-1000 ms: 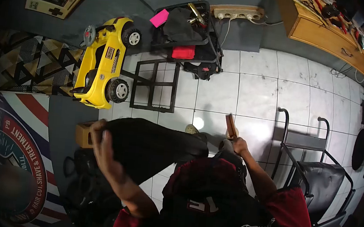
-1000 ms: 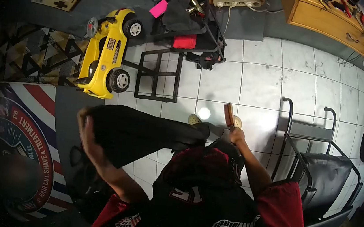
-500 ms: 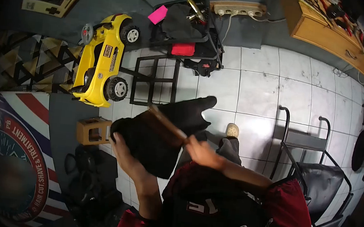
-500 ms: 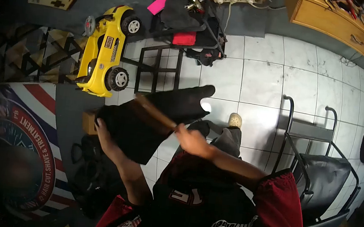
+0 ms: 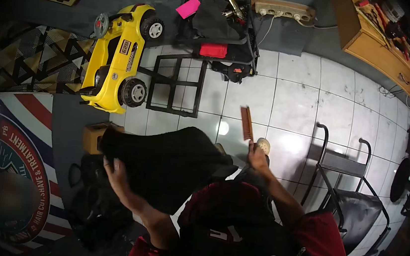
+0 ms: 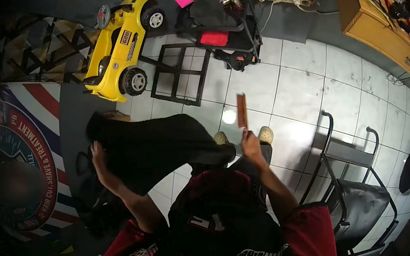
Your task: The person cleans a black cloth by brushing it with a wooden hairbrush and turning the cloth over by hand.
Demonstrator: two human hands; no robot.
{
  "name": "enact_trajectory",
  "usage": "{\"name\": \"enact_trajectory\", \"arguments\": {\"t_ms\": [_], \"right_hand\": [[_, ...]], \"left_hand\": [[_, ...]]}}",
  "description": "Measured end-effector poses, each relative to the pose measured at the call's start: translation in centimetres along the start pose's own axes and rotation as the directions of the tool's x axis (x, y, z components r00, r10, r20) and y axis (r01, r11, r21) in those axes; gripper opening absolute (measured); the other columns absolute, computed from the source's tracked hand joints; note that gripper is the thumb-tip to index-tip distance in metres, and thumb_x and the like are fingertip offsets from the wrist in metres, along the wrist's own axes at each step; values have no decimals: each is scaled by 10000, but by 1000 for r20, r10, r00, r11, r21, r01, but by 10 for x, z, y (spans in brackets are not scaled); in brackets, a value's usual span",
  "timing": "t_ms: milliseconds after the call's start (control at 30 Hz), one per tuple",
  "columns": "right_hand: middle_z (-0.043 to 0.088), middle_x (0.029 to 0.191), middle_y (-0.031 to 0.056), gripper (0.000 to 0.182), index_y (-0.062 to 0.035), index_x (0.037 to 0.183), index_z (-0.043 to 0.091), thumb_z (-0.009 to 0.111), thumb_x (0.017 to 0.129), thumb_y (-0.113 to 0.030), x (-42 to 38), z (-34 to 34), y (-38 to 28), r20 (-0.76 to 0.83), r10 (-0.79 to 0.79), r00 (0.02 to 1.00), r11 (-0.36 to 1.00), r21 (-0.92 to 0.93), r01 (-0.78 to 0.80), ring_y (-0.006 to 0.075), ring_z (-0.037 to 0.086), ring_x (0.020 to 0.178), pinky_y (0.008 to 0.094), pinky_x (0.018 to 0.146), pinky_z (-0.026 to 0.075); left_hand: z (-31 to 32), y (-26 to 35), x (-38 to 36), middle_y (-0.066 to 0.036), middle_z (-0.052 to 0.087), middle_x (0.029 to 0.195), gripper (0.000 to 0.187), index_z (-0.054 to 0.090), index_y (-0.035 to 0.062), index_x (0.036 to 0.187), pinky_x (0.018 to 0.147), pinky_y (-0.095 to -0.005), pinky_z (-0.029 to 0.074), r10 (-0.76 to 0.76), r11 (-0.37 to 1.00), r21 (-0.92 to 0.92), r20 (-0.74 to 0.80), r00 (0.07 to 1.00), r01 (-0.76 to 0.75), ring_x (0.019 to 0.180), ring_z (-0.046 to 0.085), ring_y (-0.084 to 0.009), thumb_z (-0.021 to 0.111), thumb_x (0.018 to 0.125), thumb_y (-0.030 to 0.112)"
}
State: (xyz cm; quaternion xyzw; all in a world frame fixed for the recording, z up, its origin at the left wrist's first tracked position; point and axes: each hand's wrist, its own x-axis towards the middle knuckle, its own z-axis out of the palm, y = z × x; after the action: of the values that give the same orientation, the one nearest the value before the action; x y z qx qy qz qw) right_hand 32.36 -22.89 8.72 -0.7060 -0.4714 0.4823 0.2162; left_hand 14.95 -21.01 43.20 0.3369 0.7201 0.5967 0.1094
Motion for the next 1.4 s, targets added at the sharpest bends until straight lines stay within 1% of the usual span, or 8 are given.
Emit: {"name": "enact_trajectory", "arguments": {"t_ms": [167, 300, 667, 767, 800, 967, 1167, 1400], "right_hand": [[537, 621, 152, 235, -3, 963, 405, 378, 966, -237, -83, -44, -143, 216, -394, 893, 802, 555, 220, 294, 582, 559, 374, 515, 453], [564, 661, 270, 254, -29, 1033, 399, 485, 907, -233, -90, -23, -168, 390, -666, 636, 746, 339, 574, 478, 569, 683, 522, 538, 450], [591, 672, 233, 336, 23, 947, 539, 426, 935, -293, 10, 72, 40, 383, -465, 798, 609, -515, 603, 368, 619, 597, 468, 509, 497], [632, 797, 251, 468, 19, 871, 652, 442, 909, -397, 89, 134, 172, 817, -69, 572, 406, -501, 765, 318, 657, 785, 443, 608, 518], [618, 753, 158, 274, -80, 1030, 584, 433, 890, -262, 47, 81, 98, 464, 232, 855, 887, -462, 11, 288, 624, 635, 405, 519, 491], [631, 866, 215, 875, 82, 989, 572, 483, 730, -749, -44, 20, -111, 143, -39, 989, 940, -331, 85, 381, 606, 821, 408, 783, 474], [497, 1067, 120, 824, 31, 1280, 366, 798, 693, -354, -107, 35, -226, 262, -637, 725, 747, 443, 496, 190, 507, 938, 281, 785, 438], [476, 844, 57, 557, 23, 1067, 461, 782, 727, -279, -131, 64, -247, 305, -382, 872, 924, 146, 353, 140, 486, 805, 283, 715, 435]], "left_hand": [[4, -2, -1, -92, 477, 1200, 419, 401, -26, 1271, 927, -272, 409, 83, 997, -18, 251, 964, -81, 1104, 470, -130, 532, 900, 117], [-5, -19, 13, -126, 471, 1226, 477, 378, 8, 1328, 986, -344, 373, -184, 928, -285, 213, 960, 241, 1158, 461, -213, 537, 906, 164], [-49, -60, 69, -172, 351, 1389, 630, 293, 0, 1381, 980, -436, 345, 567, 793, 130, 198, 799, -595, 1205, 396, -385, 592, 864, 203], [-43, -62, 78, -119, 447, 1204, 449, 403, -6, 1274, 932, -294, 379, 168, 945, -280, -22, 986, -167, 1117, 451, -226, 526, 921, 243], [-42, -53, 84, -85, 434, 1083, 344, 433, 6, 1174, 892, -271, 382, 35, 928, -370, -32, 999, -45, 1038, 444, -179, 501, 938, 248], [-29, -82, 88, 22, 336, 842, 178, 401, 88, 885, 689, -228, 341, -327, 686, -617, 212, 921, 386, 769, 338, -86, 458, 966, 236], [-40, -148, 38, 27, 365, 761, 179, 364, 134, 851, 535, -200, 329, -516, 536, -420, 523, 678, 732, 633, 369, -69, 466, 961, 232], [-66, -173, 75, 42, 399, 699, 196, 374, 159, 791, 437, -200, 415, -361, 275, -384, 808, 465, 881, 539, 402, -44, 531, 910, 166]]}}
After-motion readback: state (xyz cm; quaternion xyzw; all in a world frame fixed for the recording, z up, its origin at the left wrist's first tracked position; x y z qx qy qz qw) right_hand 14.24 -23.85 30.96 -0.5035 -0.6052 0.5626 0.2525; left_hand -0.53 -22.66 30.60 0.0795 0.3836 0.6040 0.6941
